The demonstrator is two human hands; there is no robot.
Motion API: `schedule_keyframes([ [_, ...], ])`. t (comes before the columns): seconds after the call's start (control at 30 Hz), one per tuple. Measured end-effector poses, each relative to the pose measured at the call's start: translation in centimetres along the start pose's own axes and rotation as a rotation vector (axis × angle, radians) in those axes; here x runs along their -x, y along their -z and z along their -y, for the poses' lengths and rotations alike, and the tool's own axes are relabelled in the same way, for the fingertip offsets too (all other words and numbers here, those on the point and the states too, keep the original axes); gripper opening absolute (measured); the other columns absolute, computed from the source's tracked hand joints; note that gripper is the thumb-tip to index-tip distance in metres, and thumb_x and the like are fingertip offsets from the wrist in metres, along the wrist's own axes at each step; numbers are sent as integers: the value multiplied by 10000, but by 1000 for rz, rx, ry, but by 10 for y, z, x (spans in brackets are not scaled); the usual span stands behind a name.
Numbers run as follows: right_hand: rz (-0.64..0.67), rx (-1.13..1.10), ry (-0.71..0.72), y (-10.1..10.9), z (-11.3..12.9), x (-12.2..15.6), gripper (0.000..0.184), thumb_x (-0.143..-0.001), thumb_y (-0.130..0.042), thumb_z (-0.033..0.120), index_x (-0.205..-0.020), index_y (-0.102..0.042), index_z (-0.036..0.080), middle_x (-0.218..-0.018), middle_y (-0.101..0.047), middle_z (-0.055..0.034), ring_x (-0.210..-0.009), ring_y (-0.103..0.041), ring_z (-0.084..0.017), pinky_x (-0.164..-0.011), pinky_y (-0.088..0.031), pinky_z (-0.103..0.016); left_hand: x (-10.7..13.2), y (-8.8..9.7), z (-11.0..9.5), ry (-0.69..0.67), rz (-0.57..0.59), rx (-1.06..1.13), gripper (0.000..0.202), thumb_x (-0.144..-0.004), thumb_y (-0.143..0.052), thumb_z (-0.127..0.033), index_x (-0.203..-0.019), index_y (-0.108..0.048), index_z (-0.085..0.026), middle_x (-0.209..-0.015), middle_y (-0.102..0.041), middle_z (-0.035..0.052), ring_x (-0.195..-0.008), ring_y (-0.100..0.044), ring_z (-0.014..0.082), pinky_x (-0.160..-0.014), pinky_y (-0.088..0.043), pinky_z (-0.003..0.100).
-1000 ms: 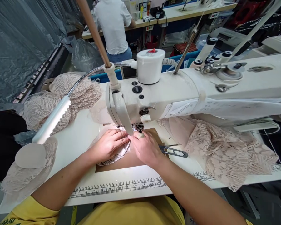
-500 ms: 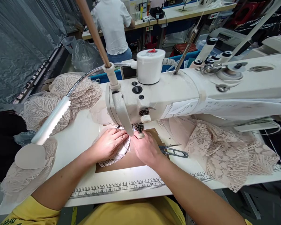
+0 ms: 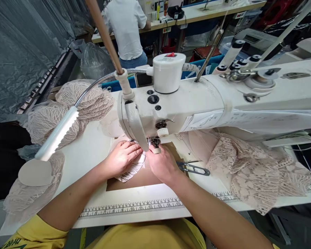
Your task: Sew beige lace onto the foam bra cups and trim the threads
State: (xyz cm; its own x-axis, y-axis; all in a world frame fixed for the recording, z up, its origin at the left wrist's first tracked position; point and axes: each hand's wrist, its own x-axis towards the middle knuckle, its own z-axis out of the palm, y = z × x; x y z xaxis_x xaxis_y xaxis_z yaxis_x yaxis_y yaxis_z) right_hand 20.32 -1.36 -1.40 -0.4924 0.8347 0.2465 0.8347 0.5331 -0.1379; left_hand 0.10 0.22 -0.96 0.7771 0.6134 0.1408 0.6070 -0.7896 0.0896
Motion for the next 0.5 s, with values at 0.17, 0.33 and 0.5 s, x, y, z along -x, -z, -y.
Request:
schedule_keyframes([
  [0.17,-13,-39,14,0,-2,2,332,-873,-464,71,-1071,-698,199,-948,-696,-31,-782,-561,-160,-636,-355,-283,0,1,4,-19,-15,37,344,-934,-426,-156,-1254,-549,-131,-1339,-561,104,-1130,-488,251,-874,-399,402],
  [0.33,10,-82,13,0,-6,5,343,-843,-478,52,-1054,-705,199,-955,-697,-22,-764,-569,-148,-655,-388,-266,-2,3,8,-14,-9,50,343,-941,-423,-180,-1255,-557,-138,-1325,-576,100,-1050,-514,251,-830,-398,390],
  [0.5,13,-82,17,0,-8,4,357,-857,-447,54,-1045,-713,200,-988,-700,-34,-769,-589,-147,-674,-420,-259,-4,5,9,18,-31,43,364,-957,-407,-264,-1260,-559,-131,-1304,-585,122,-1067,-513,268,-831,-397,405],
])
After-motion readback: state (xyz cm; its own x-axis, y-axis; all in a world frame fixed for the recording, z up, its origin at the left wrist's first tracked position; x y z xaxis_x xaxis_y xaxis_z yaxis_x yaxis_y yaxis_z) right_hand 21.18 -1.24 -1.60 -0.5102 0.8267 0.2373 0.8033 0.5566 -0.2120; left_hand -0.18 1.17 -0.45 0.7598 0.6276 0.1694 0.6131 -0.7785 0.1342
